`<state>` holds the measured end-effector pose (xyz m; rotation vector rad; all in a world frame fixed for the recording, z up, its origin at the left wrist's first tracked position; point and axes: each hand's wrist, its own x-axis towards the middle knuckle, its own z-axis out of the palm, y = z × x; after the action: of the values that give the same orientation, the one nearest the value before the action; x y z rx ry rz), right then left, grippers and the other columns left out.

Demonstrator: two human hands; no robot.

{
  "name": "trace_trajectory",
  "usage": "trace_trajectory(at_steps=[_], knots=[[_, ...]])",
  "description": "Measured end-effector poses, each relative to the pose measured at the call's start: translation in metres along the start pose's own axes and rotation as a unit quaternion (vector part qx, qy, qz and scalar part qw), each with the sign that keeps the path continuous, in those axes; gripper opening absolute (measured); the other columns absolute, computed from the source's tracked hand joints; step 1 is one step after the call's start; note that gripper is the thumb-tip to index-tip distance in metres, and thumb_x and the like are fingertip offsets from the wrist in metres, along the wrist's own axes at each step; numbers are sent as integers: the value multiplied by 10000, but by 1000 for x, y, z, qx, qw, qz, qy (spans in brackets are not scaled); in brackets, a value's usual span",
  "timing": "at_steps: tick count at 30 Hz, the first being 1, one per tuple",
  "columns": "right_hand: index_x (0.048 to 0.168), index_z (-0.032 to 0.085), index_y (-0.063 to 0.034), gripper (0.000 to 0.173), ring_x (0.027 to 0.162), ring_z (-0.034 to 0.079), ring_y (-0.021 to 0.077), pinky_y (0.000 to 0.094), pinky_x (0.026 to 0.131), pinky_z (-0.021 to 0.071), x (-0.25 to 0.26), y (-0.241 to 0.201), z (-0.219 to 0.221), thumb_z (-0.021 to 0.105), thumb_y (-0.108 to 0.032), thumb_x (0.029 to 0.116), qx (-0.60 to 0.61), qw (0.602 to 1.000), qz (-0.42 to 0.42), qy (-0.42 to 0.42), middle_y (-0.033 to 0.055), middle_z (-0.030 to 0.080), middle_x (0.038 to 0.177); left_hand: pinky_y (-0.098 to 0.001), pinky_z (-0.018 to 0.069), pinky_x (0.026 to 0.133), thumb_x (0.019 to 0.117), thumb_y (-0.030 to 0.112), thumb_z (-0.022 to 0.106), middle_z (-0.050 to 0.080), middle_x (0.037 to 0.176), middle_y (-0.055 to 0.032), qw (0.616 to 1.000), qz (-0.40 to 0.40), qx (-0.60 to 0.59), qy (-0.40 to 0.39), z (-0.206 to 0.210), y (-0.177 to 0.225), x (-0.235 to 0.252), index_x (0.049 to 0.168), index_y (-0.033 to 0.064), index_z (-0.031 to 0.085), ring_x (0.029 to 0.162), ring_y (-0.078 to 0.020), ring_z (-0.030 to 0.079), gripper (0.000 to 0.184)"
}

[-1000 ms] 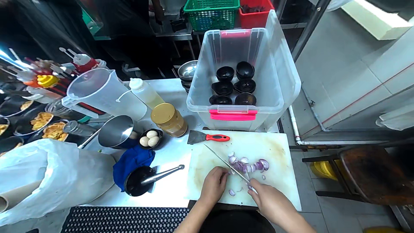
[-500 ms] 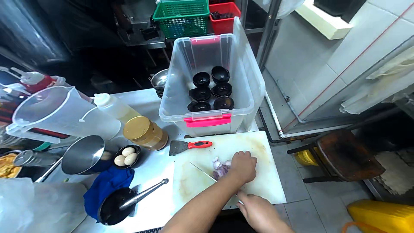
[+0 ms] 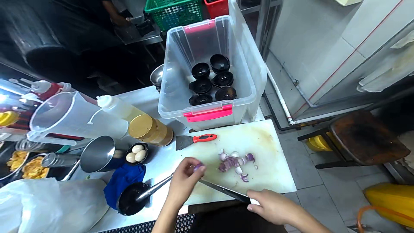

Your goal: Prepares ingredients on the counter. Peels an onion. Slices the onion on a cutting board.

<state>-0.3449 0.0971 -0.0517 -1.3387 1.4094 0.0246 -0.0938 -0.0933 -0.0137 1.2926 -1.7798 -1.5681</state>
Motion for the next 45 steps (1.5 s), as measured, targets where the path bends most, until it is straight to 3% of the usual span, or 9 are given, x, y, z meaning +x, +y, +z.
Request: trace_trajectory(at_steps=[3,6,10,12,14,17,21,28,45], knots=[[1310,563,-126,428,930,685,408,634,799,535,5,16,-9,497,-470,1063,-2,1000,23,13,206,682,975,-385,643,670,905,237,740,734,967,-131,995,-63,-19,71,-18,-27,-26,1134,5,613,757,-252,736,350],[1338,565,-139,441,961,690,394,623,833,538,3,32,-24,509,-474,1056,17,997,54,54,201,691,1020,-365,636,728,901,329,769,730,1026,-84,989,-59,115,69,3,-50,-32,1200,28,656,800,-175,726,439],[1334,553,-159,436,910,695,357,577,808,551,2,32,-32,489,-492,1059,2,993,81,84,170,688,967,-435,611,840,901,523,728,736,967,-45,918,142,347,125,67,-89,-14,992,104,749,928,-201,711,429],[1315,549,-162,423,859,694,350,568,770,557,3,22,-25,473,-493,1063,-9,991,89,95,159,680,916,-459,589,866,875,631,699,732,1007,-42,889,199,388,137,82,-106,-6,975,145,744,993,-249,692,498],[1313,541,-153,422,864,697,360,573,766,560,4,11,-17,457,-488,1070,-26,990,96,103,160,681,913,-468,575,906,866,653,693,719,1094,-62,895,189,386,119,81,-106,-8,1079,142,738,1054,-265,673,555],[1322,539,-150,416,915,709,377,579,780,566,7,-5,-6,438,-473,1079,-58,987,105,107,168,696,959,-451,548,973,926,479,659,677,1239,-91,935,102,336,53,60,-91,-23,1233,126,696,1138,-248,644,469],[1292,543,-140,401,916,711,374,564,768,571,8,-21,1,415,-461,1087,-86,985,103,106,161,691,956,-334,574,938,999,257,604,706,1127,-75,954,69,287,-46,45,-85,-20,1164,97,726,1014,-156,686,260],[1281,532,-138,360,913,718,375,561,756,578,18,-29,6,399,-418,1098,-104,980,120,117,160,693,957,-327,564,939,990,279,594,717,1067,-62,952,54,289,-90,54,-78,-4,1141,82,714,989,-149,689,276],[1273,520,-143,336,929,716,380,566,757,579,32,-47,-3,398,-406,1101,-128,979,116,110,163,692,987,-313,585,877,996,318,583,709,1039,-57,957,60,275,-66,57,-86,-7,1121,100,722,930,-135,690,287]])
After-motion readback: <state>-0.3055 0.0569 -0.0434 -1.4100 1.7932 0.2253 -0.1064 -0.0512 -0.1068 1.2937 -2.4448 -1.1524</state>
